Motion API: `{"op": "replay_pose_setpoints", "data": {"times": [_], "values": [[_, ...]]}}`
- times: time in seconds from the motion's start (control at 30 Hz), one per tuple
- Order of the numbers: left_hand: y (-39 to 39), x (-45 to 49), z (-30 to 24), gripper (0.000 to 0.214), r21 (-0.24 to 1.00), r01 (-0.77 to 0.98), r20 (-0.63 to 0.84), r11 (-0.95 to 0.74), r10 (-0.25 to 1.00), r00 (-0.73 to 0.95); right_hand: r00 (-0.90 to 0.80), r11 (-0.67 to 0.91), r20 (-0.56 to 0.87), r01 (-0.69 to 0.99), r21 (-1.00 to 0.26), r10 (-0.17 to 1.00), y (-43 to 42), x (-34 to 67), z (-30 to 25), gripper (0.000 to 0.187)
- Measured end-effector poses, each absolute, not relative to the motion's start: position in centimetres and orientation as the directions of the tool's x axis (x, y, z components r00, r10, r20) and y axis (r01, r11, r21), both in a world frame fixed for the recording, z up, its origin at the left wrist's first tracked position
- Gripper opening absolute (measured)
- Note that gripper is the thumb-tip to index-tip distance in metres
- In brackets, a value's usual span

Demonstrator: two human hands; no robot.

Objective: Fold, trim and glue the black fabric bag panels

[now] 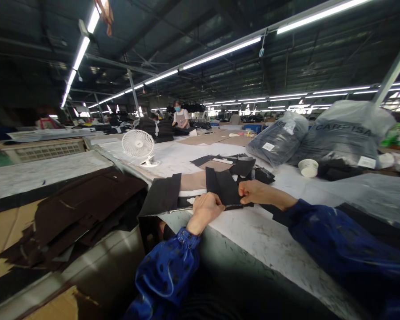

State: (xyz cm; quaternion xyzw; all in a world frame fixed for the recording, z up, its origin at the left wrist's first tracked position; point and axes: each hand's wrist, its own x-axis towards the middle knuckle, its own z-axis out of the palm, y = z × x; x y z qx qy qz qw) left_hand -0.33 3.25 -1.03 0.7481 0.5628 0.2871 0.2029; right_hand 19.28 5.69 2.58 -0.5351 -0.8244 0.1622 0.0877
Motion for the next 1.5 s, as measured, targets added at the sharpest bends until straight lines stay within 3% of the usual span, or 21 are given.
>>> {"op": "replay_pose_setpoints", "data": {"times": [0.17, 0.27, 0.33, 0.47, 0.53, 0.6, 1.03, 1.5], "values": [[4.0, -1.4, -0.6, 0.015, 0.733, 0.578, 0.210, -0.360, 0.927, 0.311, -0.596, 0.510, -0.074, 0.740, -0.439, 0.800, 5.1, 17.4, 2.1, 0.017], [4.1, -3.4, 0.1, 0.027, 0.805, 0.448, 0.236, -0.388, 0.903, 0.359, -0.631, 0.519, -0.100, 0.708, -0.478, 0.769, 4.9, 17.1, 2.0, 0.018], [3.6, -4.6, 0.4, 0.023, 0.823, 0.401, 0.283, -0.402, 0.903, 0.324, -0.629, 0.507, -0.107, 0.705, -0.495, 0.770, 4.8, 17.1, 2.2, 0.019], [2.2, -5.1, -0.2, 0.013, 0.665, 0.533, 0.400, -0.524, 0.852, 0.339, -0.613, 0.477, -0.116, 0.707, -0.522, 0.782, 4.5, 17.1, 2.4, 0.021], [1.7, -4.6, -0.8, 0.011, 0.543, 0.625, 0.416, -0.561, 0.826, 0.381, -0.607, 0.468, -0.116, 0.707, -0.530, 0.786, 4.4, 17.0, 2.4, 0.019], [1.5, -4.0, -1.2, 0.006, 0.496, 0.679, 0.404, -0.541, 0.836, 0.370, -0.600, 0.461, -0.114, 0.709, -0.533, 0.792, 4.3, 16.9, 2.3, 0.017], [3.0, -2.7, -0.7, 0.016, 0.563, 0.784, 0.179, -0.262, 0.965, 0.193, -0.545, 0.444, -0.066, 0.742, -0.502, 0.836, 4.3, 16.4, 1.9, 0.016], [3.4, -2.7, 0.8, 0.014, 0.504, 0.818, 0.099, -0.277, 0.960, 0.264, -0.480, 0.423, -0.051, 0.814, -0.397, 0.876, 4.9, 15.3, 1.8, 0.028]]}}
